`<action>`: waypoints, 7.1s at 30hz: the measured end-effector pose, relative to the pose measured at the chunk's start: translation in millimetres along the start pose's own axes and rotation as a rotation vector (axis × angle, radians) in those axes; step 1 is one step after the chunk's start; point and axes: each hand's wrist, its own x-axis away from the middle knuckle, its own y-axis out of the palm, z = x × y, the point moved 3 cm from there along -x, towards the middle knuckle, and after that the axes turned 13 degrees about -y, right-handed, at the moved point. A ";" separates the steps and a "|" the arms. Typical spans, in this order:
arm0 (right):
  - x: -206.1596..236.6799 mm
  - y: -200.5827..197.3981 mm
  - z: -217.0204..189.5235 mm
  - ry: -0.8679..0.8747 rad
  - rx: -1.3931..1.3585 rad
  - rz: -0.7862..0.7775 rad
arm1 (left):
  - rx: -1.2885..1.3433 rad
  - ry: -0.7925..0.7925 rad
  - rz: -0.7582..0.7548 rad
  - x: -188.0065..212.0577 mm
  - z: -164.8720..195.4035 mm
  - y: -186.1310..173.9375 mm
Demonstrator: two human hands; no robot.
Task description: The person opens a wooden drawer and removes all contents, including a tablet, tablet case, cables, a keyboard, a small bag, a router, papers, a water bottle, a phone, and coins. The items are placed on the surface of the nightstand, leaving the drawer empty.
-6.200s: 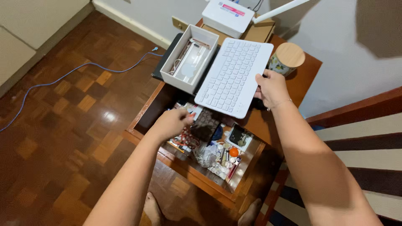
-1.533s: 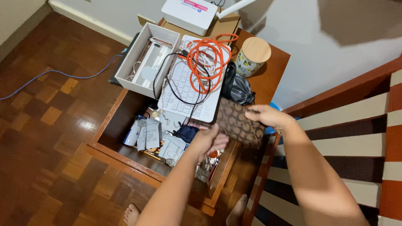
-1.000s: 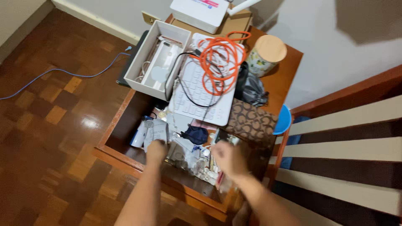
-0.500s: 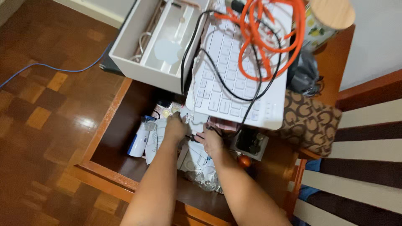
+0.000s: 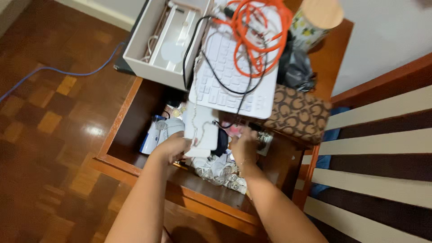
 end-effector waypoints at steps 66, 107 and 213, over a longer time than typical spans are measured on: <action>-195.2 -303.0 -47.8 -0.369 0.058 -1.063 | -0.239 0.211 -0.036 221.3 84.4 264.0; -381.1 -310.4 -163.7 -0.071 -0.184 -0.461 | -0.159 1.085 0.781 146.2 287.8 256.9; 66.0 135.7 -62.2 0.688 -0.816 -0.606 | 0.015 -0.329 0.161 -68.1 -20.6 -34.8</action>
